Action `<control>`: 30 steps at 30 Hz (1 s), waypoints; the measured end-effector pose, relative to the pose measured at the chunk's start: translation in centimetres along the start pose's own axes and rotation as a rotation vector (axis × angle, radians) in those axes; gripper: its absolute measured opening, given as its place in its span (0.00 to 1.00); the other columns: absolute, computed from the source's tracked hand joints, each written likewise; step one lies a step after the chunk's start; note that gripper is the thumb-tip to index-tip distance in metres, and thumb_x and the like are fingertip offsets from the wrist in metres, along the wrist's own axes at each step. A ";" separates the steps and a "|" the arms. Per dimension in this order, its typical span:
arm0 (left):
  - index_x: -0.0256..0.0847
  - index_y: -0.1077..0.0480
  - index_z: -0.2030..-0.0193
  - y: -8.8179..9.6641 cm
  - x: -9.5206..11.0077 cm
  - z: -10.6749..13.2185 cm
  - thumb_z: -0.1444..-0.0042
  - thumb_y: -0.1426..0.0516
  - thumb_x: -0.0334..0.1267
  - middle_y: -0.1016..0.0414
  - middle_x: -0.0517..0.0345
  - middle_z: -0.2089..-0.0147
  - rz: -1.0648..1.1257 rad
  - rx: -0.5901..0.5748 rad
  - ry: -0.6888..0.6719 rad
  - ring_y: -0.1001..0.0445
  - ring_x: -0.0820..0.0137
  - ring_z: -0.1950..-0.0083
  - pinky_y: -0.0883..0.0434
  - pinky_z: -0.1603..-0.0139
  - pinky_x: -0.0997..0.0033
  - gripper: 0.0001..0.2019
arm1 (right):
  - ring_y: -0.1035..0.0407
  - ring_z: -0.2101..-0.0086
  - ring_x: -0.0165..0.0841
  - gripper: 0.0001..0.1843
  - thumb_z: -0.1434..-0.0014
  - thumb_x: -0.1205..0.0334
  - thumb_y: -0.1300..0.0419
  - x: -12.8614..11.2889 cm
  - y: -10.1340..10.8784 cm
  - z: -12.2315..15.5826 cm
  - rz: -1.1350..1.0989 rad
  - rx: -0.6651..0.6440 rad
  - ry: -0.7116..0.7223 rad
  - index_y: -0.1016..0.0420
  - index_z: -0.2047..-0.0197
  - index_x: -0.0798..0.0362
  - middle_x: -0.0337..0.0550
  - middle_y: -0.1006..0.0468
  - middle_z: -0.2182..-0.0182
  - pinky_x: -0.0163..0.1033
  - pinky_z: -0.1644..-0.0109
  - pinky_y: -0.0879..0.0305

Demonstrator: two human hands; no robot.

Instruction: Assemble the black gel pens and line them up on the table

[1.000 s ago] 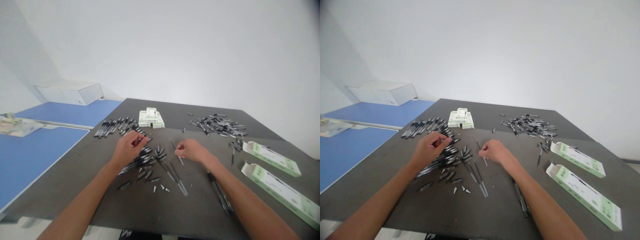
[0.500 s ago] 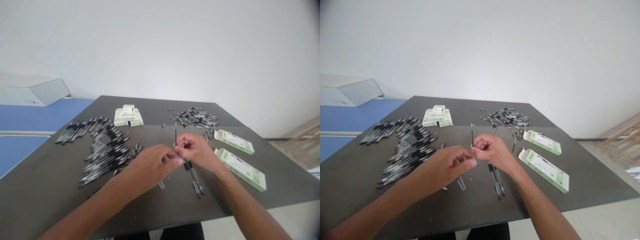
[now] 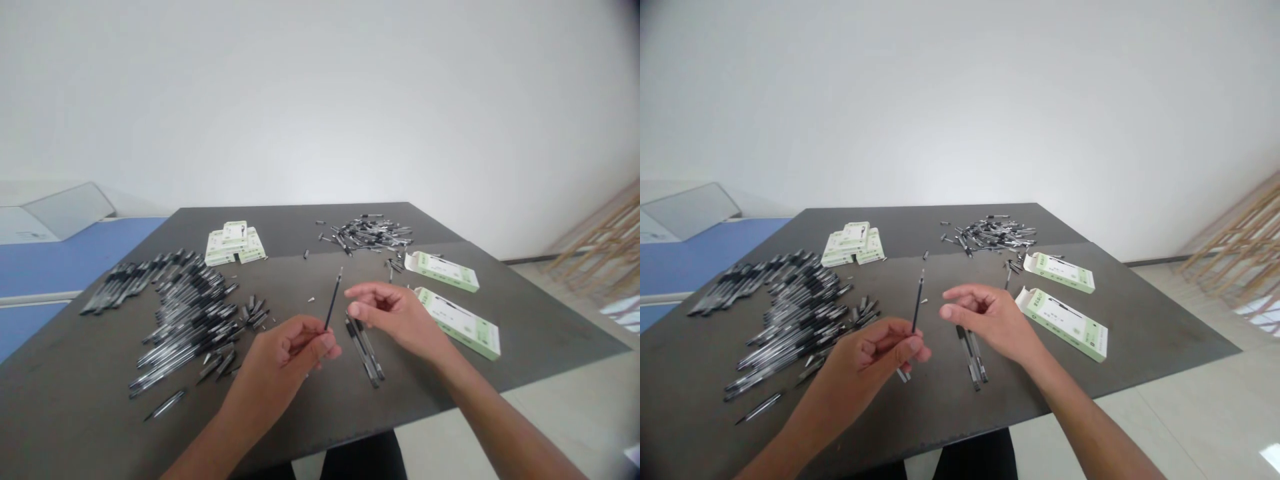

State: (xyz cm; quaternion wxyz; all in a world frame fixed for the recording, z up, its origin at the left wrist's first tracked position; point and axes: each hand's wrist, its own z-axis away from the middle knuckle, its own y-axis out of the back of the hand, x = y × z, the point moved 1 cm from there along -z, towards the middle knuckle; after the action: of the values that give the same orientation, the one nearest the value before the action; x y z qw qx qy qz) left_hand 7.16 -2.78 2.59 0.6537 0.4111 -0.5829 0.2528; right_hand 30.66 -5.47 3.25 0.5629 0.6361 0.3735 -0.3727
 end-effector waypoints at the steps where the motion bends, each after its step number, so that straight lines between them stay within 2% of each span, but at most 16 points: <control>1: 0.46 0.22 0.57 0.0 -0.4 0.5 0.35 0.40 0.53 0.11 0.56 0.64 -0.012 0.015 0.005 0.16 0.64 0.66 0.20 0.63 0.67 0.13 | 0.26 0.69 0.33 0.30 0.39 0.34 0.33 0.9 0.7 0.1 0.138 -0.015 -0.058 0.16 0.46 0.50 0.39 0.17 0.67 0.38 0.64 0.32; 5: 0.47 0.22 0.56 0.1 -2.3 2.2 0.34 0.41 0.56 0.11 0.56 0.62 -0.060 0.022 0.044 0.16 0.64 0.65 0.19 0.60 0.68 0.16 | 0.22 0.67 0.37 0.15 0.41 0.47 0.28 3.5 1.9 0.4 0.383 -0.105 -0.156 0.15 0.59 0.51 0.42 0.14 0.68 0.39 0.63 0.33; 9: 0.48 0.23 0.56 0.6 -3.8 3.3 0.33 0.42 0.59 0.11 0.56 0.61 -0.075 0.022 0.066 0.16 0.63 0.62 0.20 0.58 0.67 0.18 | 0.21 0.66 0.39 0.10 0.40 0.57 0.29 3.8 1.1 0.3 0.495 -0.179 -0.205 0.17 0.57 0.51 0.43 0.14 0.67 0.39 0.64 0.35; 14: 0.49 0.24 0.55 1.6 -5.2 4.5 0.31 0.45 0.62 0.12 0.56 0.59 -0.112 -0.027 0.100 0.15 0.61 0.57 0.23 0.56 0.67 0.20 | 0.20 0.66 0.38 0.12 0.39 0.63 0.31 3.2 0.9 -0.4 0.528 -0.238 -0.278 0.21 0.52 0.51 0.41 0.14 0.69 0.38 0.64 0.35; 18: 0.49 0.24 0.54 2.0 -5.8 5.3 0.30 0.45 0.63 0.13 0.56 0.60 -0.096 -0.048 0.102 0.17 0.62 0.59 0.24 0.56 0.68 0.21 | 0.23 0.75 0.34 0.14 0.39 0.66 0.35 3.3 1.3 -0.7 0.479 -0.291 -0.339 0.24 0.49 0.53 0.38 0.16 0.73 0.36 0.70 0.34; 21: 0.47 0.23 0.56 1.8 -6.0 5.6 0.31 0.45 0.64 0.14 0.56 0.62 -0.073 -0.027 0.091 0.19 0.63 0.61 0.25 0.57 0.68 0.22 | 0.25 0.78 0.32 0.16 0.41 0.69 0.36 3.6 1.4 -0.8 0.435 -0.304 -0.376 0.27 0.49 0.54 0.36 0.17 0.75 0.34 0.73 0.34; 25: 0.45 0.22 0.51 1.1 -6.6 5.7 0.30 0.45 0.65 0.15 0.56 0.63 0.023 0.009 0.068 0.19 0.64 0.61 0.25 0.57 0.70 0.25 | 0.27 0.80 0.30 0.20 0.45 0.71 0.36 4.4 1.3 -0.9 0.382 -0.265 -0.378 0.29 0.49 0.54 0.32 0.19 0.77 0.33 0.74 0.35; 30: 0.43 0.24 0.45 0.3 -7.8 5.7 0.29 0.45 0.64 0.17 0.56 0.64 0.153 0.110 0.023 0.19 0.63 0.61 0.24 0.59 0.68 0.25 | 0.31 0.81 0.29 0.23 0.45 0.68 0.37 5.9 1.5 -0.4 0.292 -0.141 -0.311 0.33 0.45 0.53 0.29 0.22 0.77 0.34 0.75 0.37</control>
State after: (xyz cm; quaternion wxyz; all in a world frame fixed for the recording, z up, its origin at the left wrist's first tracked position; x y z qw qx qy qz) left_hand 2.23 -6.23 -5.05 0.6157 0.3979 -0.5901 0.3382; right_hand 34.59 -4.83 -1.33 0.7050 0.5773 0.2112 -0.3537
